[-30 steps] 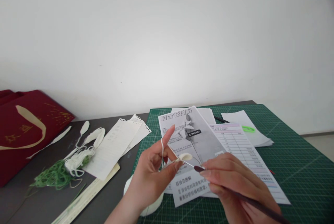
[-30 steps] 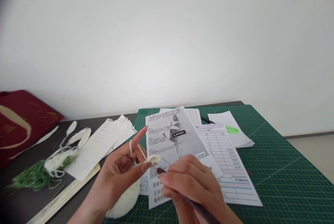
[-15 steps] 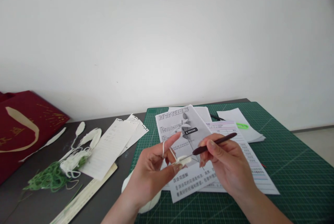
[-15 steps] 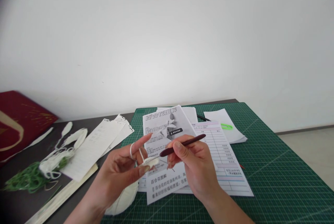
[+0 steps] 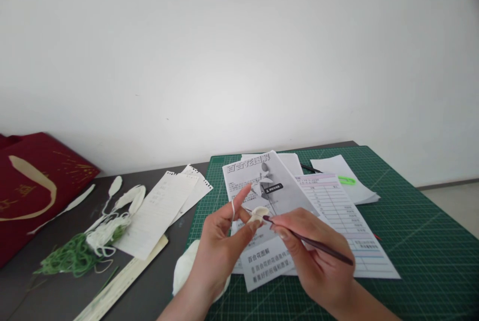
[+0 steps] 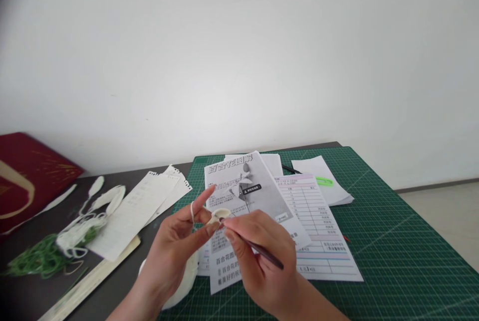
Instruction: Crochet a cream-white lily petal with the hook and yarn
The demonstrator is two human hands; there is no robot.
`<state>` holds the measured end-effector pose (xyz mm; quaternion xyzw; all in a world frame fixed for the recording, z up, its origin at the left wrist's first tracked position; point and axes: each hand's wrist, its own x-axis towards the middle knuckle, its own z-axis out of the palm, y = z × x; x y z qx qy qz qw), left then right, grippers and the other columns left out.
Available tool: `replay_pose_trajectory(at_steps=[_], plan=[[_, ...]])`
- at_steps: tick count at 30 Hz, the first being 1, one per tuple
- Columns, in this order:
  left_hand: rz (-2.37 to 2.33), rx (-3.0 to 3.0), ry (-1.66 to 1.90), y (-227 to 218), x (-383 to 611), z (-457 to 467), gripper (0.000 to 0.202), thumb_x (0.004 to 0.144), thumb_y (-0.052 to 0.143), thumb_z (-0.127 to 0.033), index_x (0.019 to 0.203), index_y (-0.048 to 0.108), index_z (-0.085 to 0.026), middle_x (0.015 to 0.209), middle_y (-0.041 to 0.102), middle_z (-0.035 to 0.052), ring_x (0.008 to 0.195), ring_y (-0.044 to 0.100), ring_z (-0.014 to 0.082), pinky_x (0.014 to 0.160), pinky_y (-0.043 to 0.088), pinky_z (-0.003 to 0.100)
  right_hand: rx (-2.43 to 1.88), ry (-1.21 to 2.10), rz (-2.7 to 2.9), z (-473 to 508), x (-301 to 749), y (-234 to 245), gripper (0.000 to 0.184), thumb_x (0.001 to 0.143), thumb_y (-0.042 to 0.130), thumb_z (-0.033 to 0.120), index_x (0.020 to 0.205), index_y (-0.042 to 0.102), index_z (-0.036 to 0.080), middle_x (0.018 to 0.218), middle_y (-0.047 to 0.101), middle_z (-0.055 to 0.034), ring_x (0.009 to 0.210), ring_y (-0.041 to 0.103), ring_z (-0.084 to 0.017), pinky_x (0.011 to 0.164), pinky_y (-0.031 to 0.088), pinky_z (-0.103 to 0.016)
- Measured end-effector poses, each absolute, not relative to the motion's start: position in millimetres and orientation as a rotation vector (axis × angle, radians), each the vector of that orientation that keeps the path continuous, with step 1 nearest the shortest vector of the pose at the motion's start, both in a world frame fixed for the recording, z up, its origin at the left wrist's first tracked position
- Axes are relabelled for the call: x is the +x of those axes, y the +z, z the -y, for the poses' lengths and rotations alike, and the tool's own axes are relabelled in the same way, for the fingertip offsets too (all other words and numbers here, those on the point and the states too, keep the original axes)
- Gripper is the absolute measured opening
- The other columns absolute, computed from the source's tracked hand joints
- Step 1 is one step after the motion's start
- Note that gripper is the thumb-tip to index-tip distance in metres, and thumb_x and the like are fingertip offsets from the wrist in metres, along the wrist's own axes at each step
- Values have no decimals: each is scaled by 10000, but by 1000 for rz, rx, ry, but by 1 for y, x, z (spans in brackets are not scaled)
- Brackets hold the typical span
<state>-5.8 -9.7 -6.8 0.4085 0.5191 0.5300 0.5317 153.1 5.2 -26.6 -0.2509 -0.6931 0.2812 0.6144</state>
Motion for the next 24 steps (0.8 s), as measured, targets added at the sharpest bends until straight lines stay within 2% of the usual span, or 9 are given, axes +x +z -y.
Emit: replay_pose_trajectory(at_steps=[3,6,9,12,16,21,24], plan=[[-1177,936,1299,-8,-4,11,449,739,759,-198,1168,677,-302,627,557,-65,680,512,99,853,387,267,-500,426,1735,-6,152,-28,333,779,556,-53,1065,652,89,826,723,-114,726,668,-186,609,571,-293],[-1054,810,1326,-9,-3,12,563,736,757,-165,1261,603,-296,638,557,-72,608,494,73,727,405,219,-385,116,1900,-8,154,-29,297,804,548,-19,1086,632,17,884,724,-191,840,676,-240,675,598,-346],[-920,653,1307,-7,-5,11,601,705,766,-118,1269,596,-240,641,584,-60,587,511,67,684,411,200,-322,13,1944,-9,157,-27,291,856,507,23,1122,625,23,903,730,-188,895,676,-244,712,605,-354],[-831,589,1268,-2,-11,9,591,670,772,-75,1234,624,-173,640,645,-27,636,576,91,746,429,215,-346,376,1797,-9,158,-23,345,855,512,9,1157,634,122,874,729,-117,775,674,-192,626,591,-310],[-679,601,1146,2,-18,7,641,648,767,-52,1259,602,-153,647,699,9,623,624,116,680,446,210,-464,923,1548,-7,157,-21,312,828,601,37,1042,705,240,834,718,-56,700,654,-185,581,539,-309],[-603,596,1091,4,-23,8,657,638,755,-18,1258,606,-179,632,669,-27,595,655,124,625,471,206,-509,1147,1364,-4,157,-24,179,847,626,132,941,737,236,740,707,-45,651,638,-195,584,495,-328],[-585,598,1074,4,-25,8,653,622,759,-20,1248,614,-140,614,668,-20,579,658,124,605,477,200,-502,1231,1283,-5,159,-26,138,848,647,182,930,742,239,725,699,-39,636,630,-184,565,484,-309]])
